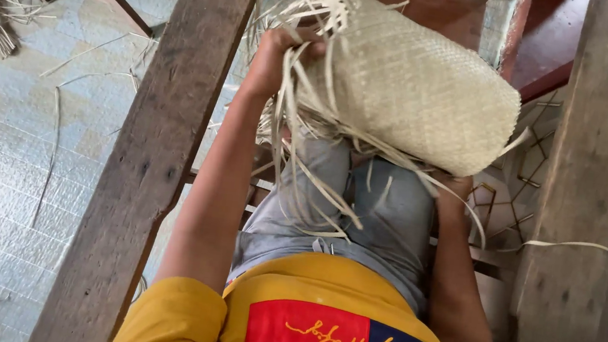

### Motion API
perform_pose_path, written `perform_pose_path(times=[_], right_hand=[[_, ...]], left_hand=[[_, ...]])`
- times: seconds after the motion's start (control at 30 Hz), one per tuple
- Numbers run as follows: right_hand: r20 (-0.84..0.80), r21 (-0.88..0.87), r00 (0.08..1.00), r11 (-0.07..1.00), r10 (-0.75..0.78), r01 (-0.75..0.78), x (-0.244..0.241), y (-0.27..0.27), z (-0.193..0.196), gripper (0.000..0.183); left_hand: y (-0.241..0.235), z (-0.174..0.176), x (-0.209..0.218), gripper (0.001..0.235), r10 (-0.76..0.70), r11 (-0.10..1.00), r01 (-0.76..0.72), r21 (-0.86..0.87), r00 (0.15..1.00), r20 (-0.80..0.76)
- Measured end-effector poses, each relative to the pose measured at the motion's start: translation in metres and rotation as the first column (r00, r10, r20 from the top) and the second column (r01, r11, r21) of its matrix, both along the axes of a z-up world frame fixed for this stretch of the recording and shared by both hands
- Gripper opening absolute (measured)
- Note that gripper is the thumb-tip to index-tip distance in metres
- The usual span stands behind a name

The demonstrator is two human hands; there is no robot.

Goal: Weaving a mat using dried plant fibers on a wooden frame.

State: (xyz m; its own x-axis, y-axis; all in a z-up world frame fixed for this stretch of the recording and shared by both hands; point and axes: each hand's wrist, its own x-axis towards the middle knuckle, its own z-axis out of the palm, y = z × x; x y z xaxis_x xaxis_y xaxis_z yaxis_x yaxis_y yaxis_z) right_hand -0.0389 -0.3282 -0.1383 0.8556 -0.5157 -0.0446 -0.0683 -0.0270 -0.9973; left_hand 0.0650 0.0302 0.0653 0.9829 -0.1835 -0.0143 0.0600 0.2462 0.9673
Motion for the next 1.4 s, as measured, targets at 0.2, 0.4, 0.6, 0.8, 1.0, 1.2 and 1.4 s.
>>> perform_pose_path(times=[0.2,0.4,0.6,0.8,1.0,1.2,1.4], right_hand=[[-0.252,-0.274,0.968,0.958,0.017,-0.088,0.006,-0.055,-0.028,0.028],[-0.513,-0.512,0.857,0.817,-0.044,-0.264,0.018,-0.074,-0.056,0.022],[-0.853,-0.512,0.507,0.381,-0.124,-0.77,-0.003,-0.046,0.053,0.03],[-0.761,-0.324,0.609,0.684,0.222,-0.653,-0.054,0.042,0.216,0.022],[-0.361,-0.481,0.759,0.589,0.541,-0.649,-0.016,0.091,0.188,0.015],[-0.005,-0.857,0.908,0.465,0.419,-0.219,0.058,0.112,0.084,0.032],[-0.272,-0.918,0.897,0.187,0.348,-0.35,0.048,0.118,0.058,0.052]], left_hand=[[-0.034,-0.081,-0.01,0.033,0.038,0.99,-0.004,0.141,0.971,-0.235],[-0.013,-0.115,-0.016,0.015,0.129,0.968,-0.146,0.205,0.987,0.092],[0.003,-0.082,-0.028,0.023,-0.103,0.934,0.017,0.356,0.969,0.226],[0.004,-0.075,-0.021,0.03,-0.223,0.924,0.191,0.332,0.973,0.06],[-0.037,-0.11,-0.006,0.025,-0.101,0.957,0.13,0.258,0.987,-0.123],[-0.056,-0.168,0.024,0.025,0.028,0.891,-0.016,0.455,0.999,-0.021],[-0.057,-0.204,0.027,0.018,0.029,0.792,-0.198,0.577,0.957,0.288]])
